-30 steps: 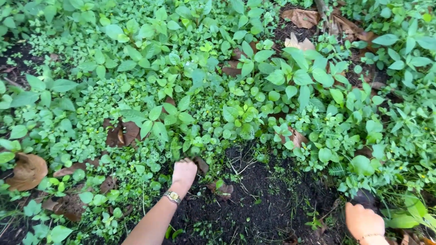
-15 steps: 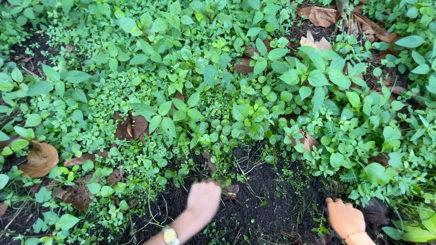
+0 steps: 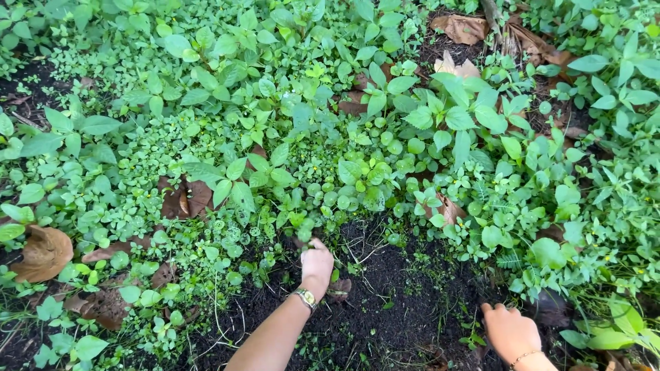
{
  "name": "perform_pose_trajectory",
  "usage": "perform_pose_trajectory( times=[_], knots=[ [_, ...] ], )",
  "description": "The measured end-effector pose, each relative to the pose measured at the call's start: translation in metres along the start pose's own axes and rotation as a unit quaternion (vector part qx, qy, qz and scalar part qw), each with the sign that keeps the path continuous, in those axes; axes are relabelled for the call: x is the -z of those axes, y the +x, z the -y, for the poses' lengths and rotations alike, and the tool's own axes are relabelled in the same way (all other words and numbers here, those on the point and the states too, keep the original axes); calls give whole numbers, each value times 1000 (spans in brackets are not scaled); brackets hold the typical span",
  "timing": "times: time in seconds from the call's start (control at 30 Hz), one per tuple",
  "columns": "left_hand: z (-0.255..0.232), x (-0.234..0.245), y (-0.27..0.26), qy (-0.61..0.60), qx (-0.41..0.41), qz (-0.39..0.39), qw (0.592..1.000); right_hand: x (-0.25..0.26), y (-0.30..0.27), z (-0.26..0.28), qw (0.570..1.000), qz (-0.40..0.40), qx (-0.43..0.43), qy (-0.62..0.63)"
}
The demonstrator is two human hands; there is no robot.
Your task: Manually pulling weeds and small plants from a garden bed to clear the soil.
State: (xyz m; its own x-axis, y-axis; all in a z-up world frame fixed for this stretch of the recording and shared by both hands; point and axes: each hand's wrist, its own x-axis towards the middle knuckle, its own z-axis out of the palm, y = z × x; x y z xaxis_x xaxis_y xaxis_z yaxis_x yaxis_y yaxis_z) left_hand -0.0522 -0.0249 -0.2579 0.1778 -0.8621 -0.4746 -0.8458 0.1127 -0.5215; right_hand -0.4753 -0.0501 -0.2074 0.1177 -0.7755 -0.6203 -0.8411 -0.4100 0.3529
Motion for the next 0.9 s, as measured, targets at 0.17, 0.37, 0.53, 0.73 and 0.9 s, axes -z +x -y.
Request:
perform_pose_trajectory(
  times=[0.17, 0.37, 0.53, 0.73, 0.9],
  knots=[
    [23, 21, -15, -118, -24, -10, 993, -10, 3, -2, 1000, -2, 7, 2],
    [10, 6, -74, -125, -82, -35, 988, -9, 12, -3, 1000, 11, 2, 9],
    [51, 21, -57, -67, -69, -114, 989, -8, 17, 6, 999, 14, 9, 28],
    [81, 5, 24, 53, -54, -89, 993, 14, 5, 16, 997, 63, -5, 47],
    [90, -24, 61, 7, 32, 51, 998, 19, 3, 14, 985, 164, -32, 42]
  ],
)
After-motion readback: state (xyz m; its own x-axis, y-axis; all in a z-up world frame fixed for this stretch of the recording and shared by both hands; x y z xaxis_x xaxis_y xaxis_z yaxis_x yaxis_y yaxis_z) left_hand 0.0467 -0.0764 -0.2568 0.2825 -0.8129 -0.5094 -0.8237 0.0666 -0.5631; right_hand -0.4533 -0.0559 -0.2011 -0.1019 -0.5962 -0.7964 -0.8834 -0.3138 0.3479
